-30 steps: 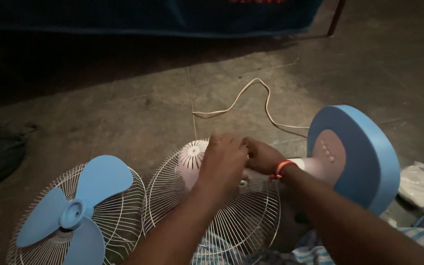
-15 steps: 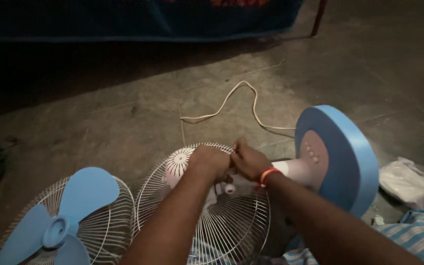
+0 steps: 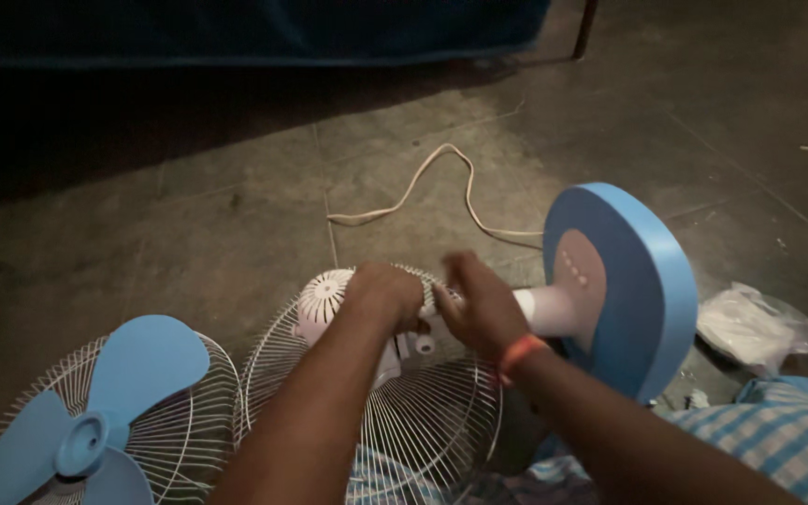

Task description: The person assembles an electric fan by attaching the motor housing to the stand and securing it with a screwdriver. They then pick up the fan blade and cage, preparing to install them.

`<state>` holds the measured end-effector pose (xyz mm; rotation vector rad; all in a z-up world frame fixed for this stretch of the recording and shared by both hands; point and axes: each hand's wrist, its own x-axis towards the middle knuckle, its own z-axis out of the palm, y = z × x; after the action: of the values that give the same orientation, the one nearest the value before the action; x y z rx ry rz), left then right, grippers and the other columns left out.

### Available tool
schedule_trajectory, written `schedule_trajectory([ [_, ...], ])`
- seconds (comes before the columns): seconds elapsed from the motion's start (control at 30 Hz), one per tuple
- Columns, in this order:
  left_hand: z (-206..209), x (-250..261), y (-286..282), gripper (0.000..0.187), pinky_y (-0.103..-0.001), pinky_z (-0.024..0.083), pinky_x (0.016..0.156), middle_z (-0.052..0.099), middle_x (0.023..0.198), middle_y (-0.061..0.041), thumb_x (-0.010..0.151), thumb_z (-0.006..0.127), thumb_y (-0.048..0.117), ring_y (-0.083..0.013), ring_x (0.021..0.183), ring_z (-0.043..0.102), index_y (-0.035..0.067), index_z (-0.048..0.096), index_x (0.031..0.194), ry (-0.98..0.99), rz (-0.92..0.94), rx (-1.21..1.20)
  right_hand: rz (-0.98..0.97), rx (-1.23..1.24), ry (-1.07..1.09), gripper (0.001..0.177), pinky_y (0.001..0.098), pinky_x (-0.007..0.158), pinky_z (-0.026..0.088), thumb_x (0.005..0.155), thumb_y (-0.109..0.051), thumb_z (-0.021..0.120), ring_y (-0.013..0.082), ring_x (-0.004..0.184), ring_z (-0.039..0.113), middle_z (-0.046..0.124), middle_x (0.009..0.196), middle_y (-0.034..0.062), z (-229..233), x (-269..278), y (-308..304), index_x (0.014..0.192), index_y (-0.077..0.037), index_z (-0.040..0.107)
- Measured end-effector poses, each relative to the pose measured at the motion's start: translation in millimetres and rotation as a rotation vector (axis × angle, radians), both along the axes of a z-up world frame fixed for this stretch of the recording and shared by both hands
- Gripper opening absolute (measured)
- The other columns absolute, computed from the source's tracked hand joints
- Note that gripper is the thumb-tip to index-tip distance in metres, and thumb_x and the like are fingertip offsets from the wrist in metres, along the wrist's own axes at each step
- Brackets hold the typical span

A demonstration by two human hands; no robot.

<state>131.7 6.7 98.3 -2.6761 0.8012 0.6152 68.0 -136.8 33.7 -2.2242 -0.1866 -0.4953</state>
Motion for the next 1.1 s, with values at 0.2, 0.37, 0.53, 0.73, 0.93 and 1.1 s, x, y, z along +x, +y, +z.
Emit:
schedule_trajectory([
  [0.2,-5.9,2.7,-0.9,0.052,-0.041,0.057,0.088,0.078,0.109,-0.008,0.08,0.08,0.059,-0.0268,0.105,0.073,0.015,0.08,0.108,0.006,-0.039,0.008,0.177,-0.522,0.442,0.024,0.0475,0.076,0.056,0.082,-0.03,0.072,0.0373,0.087,0.073,0.075,0.091,0.0156,-2.8,-45.0,-45.0,0.098,-0.012,0.073],
  [0.37,-7.0,5.2,4.1,0.054,-0.04,0.055,0.09,0.077,0.109,-0.009,0.079,0.081,0.058,-0.0266,0.106,0.072,0.012,0.08,0.108,-0.022,-0.035,-0.026,0.424,-0.754,0.745,0.027,0.0478,0.078,0.057,0.078,-0.024,0.072,0.0377,0.09,0.072,0.074,0.096,0.0176,-19.7,-59.0,-76.7,0.102,-0.012,0.074],
  [0.53,-13.6,6.4,1.8,0.053,-0.04,0.056,0.089,0.076,0.111,-0.009,0.078,0.082,0.057,-0.0261,0.106,0.073,0.014,0.08,0.11,-0.013,-0.041,-0.019,0.482,-0.645,0.752,0.026,0.0462,0.079,0.057,0.079,-0.023,0.072,0.036,0.09,0.073,0.075,0.096,0.0171,-51.9,-65.1,-85.3,0.102,-0.013,0.075],
  [0.73,-14.7,11.4,3.4,0.056,-0.039,0.056,0.089,0.078,0.11,-0.008,0.077,0.082,0.06,-0.025,0.105,0.074,0.013,0.08,0.109,0.011,-0.004,-0.005,0.533,-0.498,0.69,0.025,0.0443,0.079,0.058,0.079,-0.022,0.07,0.0339,0.09,0.074,0.076,0.095,0.0165,-69.4,-57.3,-64.9,0.102,-0.014,0.077],
  [0.93,-20.4,19.7,-3.5,0.052,-0.039,0.056,0.087,0.078,0.109,-0.007,0.078,0.083,0.058,-0.0242,0.103,0.073,0.014,0.081,0.106,0.012,-0.009,-0.007,0.421,-0.464,0.603,0.025,0.0423,0.08,0.059,0.08,-0.022,0.069,0.0319,0.09,0.076,0.077,0.095,0.0158,-19.2,-57.9,-71.2,0.101,-0.014,0.079],
  [1.1,-22.5,27.7,3.7,0.05,-0.037,0.058,0.087,0.079,0.108,-0.005,0.077,0.083,0.057,-0.0219,0.102,0.074,0.016,0.081,0.106,0.069,0.095,0.018,0.033,-0.579,0.574,0.019,0.0388,0.081,0.06,0.093,-0.018,0.058,0.0242,0.089,0.074,0.077,0.094,0.0097,49.2,-82.8,-88.7,0.101,-0.015,0.075],
])
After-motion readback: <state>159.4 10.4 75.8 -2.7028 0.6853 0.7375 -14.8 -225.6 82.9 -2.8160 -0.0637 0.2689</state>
